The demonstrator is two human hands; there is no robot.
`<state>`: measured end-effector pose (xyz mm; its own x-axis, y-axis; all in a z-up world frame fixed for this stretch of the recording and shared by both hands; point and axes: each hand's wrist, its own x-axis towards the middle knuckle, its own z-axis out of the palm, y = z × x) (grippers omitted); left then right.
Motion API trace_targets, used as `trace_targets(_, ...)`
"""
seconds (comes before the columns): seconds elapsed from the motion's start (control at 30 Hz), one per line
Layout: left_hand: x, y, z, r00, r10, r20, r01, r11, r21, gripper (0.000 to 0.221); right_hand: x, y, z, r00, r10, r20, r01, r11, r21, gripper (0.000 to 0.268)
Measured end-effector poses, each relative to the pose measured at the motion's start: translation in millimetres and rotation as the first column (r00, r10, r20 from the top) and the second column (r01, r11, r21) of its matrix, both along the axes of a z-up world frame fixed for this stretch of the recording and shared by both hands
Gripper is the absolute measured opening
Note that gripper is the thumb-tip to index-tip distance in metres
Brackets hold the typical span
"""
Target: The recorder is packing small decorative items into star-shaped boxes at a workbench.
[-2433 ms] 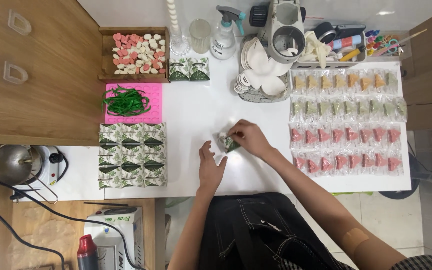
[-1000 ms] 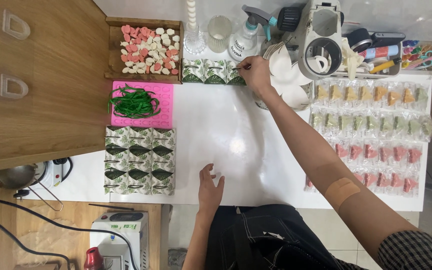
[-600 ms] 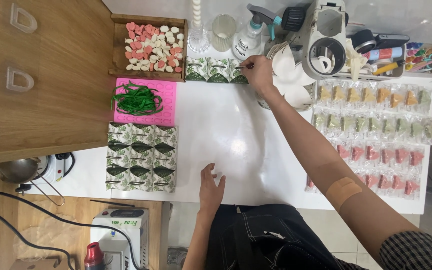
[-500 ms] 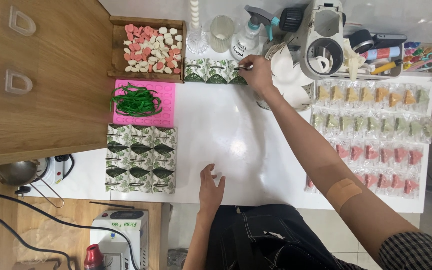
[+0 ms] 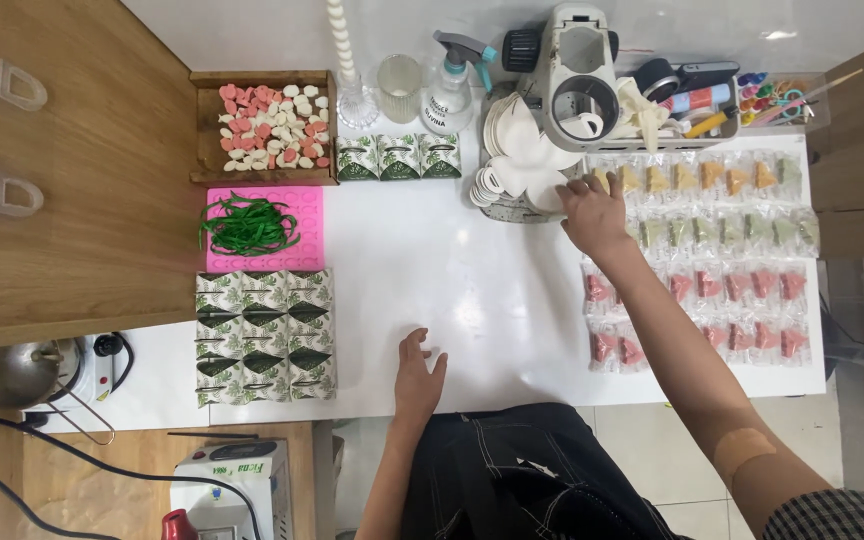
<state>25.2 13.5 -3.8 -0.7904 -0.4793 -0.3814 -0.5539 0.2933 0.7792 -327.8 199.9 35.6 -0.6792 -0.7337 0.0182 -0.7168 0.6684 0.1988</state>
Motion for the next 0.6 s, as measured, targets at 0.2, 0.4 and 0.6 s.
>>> trace_targets(0.2, 1, 5, 3, 0.998, -0.064, 0.018, 0.064, 0.998, -0.011, 0.058, -4, 19, -15, 0.997, -0.059, 0.050, 0.065, 0.991, -0.117, 0.007)
trace_targets(0.4, 6, 9, 10, 0.997, 0.009, -0.078, -0.007, 1.000, 0.022, 0.057, 8, -7, 39, 1.000, -0.004, 0.031, 0.009, 0.988, -0.152, 0.003)
trace_targets(0.6, 12, 14, 20, 0.990, 0.033, -0.136, -0.031, 0.999, 0.022, 0.051, 41, -8, 73, 0.993, 0.096, -0.066, -0.113, 0.934, -0.340, 0.006)
